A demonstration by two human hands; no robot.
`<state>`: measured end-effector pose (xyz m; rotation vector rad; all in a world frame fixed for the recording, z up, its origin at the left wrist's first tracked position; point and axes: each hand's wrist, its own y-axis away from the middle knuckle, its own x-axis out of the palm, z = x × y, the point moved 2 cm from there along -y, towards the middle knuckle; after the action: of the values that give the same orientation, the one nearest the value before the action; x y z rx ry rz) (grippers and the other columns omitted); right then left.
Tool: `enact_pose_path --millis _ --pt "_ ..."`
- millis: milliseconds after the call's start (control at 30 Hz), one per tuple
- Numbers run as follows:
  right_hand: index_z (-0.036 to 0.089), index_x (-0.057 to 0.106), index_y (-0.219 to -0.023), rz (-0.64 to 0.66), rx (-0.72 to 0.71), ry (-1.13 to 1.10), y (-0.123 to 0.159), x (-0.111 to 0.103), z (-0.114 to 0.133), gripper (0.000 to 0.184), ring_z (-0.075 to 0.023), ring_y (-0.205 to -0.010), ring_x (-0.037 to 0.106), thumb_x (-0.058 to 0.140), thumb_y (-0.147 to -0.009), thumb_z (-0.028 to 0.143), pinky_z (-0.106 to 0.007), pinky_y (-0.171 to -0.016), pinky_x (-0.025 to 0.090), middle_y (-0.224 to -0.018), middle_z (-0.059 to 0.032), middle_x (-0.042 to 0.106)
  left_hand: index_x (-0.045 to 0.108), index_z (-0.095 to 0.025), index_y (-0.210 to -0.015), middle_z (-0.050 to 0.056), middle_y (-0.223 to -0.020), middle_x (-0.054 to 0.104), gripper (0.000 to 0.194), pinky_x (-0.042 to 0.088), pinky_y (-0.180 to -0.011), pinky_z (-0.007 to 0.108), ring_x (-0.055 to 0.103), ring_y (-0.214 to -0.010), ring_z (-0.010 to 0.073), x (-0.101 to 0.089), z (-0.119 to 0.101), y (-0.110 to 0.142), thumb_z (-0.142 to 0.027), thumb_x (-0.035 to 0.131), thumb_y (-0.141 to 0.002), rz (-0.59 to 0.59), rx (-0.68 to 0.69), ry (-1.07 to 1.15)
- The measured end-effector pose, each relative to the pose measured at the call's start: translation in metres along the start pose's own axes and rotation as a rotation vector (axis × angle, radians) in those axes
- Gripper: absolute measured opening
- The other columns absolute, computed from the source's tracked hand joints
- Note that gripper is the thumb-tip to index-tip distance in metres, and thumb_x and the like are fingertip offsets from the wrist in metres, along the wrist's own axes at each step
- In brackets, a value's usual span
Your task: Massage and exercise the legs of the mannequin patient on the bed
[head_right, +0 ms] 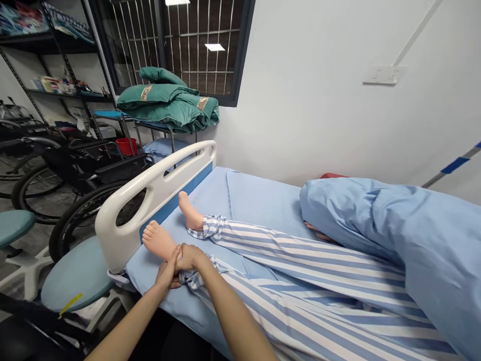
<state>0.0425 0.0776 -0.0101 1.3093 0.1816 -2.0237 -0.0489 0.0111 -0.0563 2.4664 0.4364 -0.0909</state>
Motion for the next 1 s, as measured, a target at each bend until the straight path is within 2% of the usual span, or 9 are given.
enact_pose_path --millis 200,433,600,700,833,1000 --pt "0.014 0.053 -0.101 -0.053 0.003 0.123 0.003 0.002 0.001 0.046 -0.0271 -0.08 0.063 0.055 -0.062 0.038 -0.029 -0.061 0.043 -0.092 -0.0128 0.065 0.062 -0.007 -0.091 0.012 -0.068 0.067 0.073 0.051 -0.041 0.027 0.061 -0.052 0.0182 -0.001 0.009 -0.011 -0.07 0.03 -0.072 -0.022 0.043 -0.104" --pt "0.01 0.049 -0.103 -0.189 -0.031 0.316 0.023 0.004 0.018 0.039 -0.0291 -0.074 0.062 0.048 -0.072 0.035 -0.036 -0.061 0.045 -0.087 -0.0146 0.064 0.06 -0.007 -0.097 0.019 -0.094 0.067 0.078 0.053 -0.046 0.031 0.065 -0.062 0.0232 -0.002 0.006 -0.004 -0.072 0.028 -0.071 -0.077 0.034 -0.155" --pt "0.01 0.045 -0.11 -0.379 0.001 0.444 0.039 0.016 0.032 0.031 -0.0271 -0.083 0.059 0.037 -0.083 0.021 -0.038 -0.068 0.045 -0.093 -0.017 0.06 0.063 -0.007 -0.09 0.026 -0.098 0.065 0.079 0.052 -0.072 0.04 0.063 -0.09 0.0326 -0.003 0.004 0.005 -0.07 0.018 -0.074 -0.191 0.141 -0.381" --pt "0.01 0.045 -0.11 -0.447 0.046 0.463 0.045 0.02 0.038 0.029 -0.0254 -0.088 0.058 0.028 -0.086 0.014 -0.039 -0.073 0.044 -0.095 -0.0177 0.059 0.064 -0.007 -0.09 0.028 -0.101 0.063 0.08 0.047 -0.082 0.044 0.058 -0.102 0.0354 -0.004 -0.001 0.011 -0.069 0.015 -0.076 -0.217 0.165 -0.425" --pt "0.01 0.044 -0.114 -0.426 0.053 0.392 0.049 0.017 0.04 0.034 -0.0272 -0.09 0.057 0.038 -0.083 0.023 -0.041 -0.075 0.043 -0.098 -0.0176 0.06 0.064 -0.007 -0.084 0.027 -0.095 0.065 0.071 0.05 -0.075 0.039 0.062 -0.095 0.0331 -0.011 -0.009 0.019 -0.066 0.025 -0.075 -0.213 0.205 -0.414" --pt "0.014 0.047 -0.106 -0.346 0.062 0.241 0.046 0.008 0.031 0.037 -0.028 -0.088 0.06 0.044 -0.076 0.036 -0.038 -0.071 0.044 -0.097 -0.0151 0.062 0.061 -0.012 -0.072 0.016 -0.066 0.067 0.057 0.05 -0.051 0.031 0.066 -0.066 0.0254 -0.018 -0.013 0.027 -0.064 0.036 -0.073 -0.125 0.214 -0.305"
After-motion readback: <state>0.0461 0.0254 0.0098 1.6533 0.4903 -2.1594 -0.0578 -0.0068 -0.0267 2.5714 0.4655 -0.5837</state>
